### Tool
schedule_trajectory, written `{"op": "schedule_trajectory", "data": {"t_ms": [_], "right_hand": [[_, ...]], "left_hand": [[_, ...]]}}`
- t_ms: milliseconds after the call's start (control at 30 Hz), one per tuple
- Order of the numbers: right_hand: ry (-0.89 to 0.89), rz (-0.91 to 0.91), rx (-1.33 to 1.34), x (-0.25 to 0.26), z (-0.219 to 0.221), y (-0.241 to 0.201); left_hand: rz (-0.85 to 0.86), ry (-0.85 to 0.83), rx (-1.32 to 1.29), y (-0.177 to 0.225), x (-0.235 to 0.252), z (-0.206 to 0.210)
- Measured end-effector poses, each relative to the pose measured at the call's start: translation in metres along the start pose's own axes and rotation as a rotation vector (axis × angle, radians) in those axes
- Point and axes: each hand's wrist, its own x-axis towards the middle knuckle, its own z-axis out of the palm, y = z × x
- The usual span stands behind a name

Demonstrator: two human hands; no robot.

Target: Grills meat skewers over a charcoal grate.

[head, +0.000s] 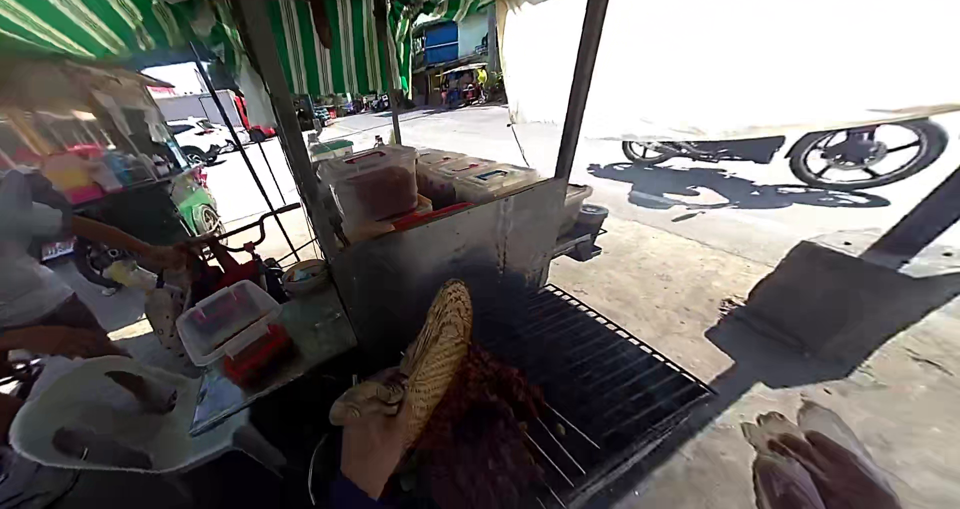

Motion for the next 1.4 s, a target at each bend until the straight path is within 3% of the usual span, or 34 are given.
{"op": "schedule_trajectory", "data": {"t_ms": [67,167,233,333,433,500,600,667,767,900,1033,1133,1300,1400], "right_hand": [[-0.04,0.163,-0.119,-0.018,-0.004,0.018],[-0.224,0.321,-0.232,-0.03,0.009,0.045],[-0.354,0.364,-0.304,-0.035,0.026,0.065],[-0.626,0.397,-0.454,-0.039,0.052,0.095],[-0.889,0.478,-0.585,-0.037,0.076,0.093],[-1.047,0.549,-0.64,-0.038,0.086,0.081],[-1.17,0.585,-0.74,-0.037,0.116,0.087],[-1.216,0.591,-0.773,-0.035,0.126,0.087],[-1.226,0.614,-0.777,-0.031,0.13,0.084],[-1.219,0.639,-0.802,-0.019,0.13,0.08],[-1.257,0.653,-0.678,-0.02,0.12,0.085],[-1.244,0.671,-0.552,-0.021,0.115,0.087],[-1.324,0.65,-0.692,-0.019,0.114,0.095],[-1.284,0.623,-0.648,-0.018,0.109,0.092]], "left_hand": [[0.065,-0.056,0.108,-0.005,-0.016,0.004],[-0.12,-0.334,-0.16,0.006,-0.036,-0.001],[-0.164,-0.264,-0.044,0.004,-0.041,0.002],[0.049,-0.107,0.21,-0.017,-0.054,0.013],[-0.083,-0.268,-0.043,-0.005,-0.069,0.003],[-0.198,-0.229,-0.107,0.002,-0.073,0.0],[0.018,-0.086,0.082,-0.014,-0.076,0.005],[-0.003,-0.12,0.012,-0.008,-0.08,0.002],[-0.192,-0.113,-0.005,0.008,-0.08,-0.006],[0.019,-0.029,0.098,-0.013,-0.081,-0.007],[-0.073,-0.002,0.209,-0.002,-0.074,-0.023],[0.044,0.067,0.22,-0.016,-0.068,-0.025],[-0.043,0.028,0.267,-0.006,-0.063,-0.029],[0.084,0.067,0.244,-0.029,-0.062,-0.026]]}}
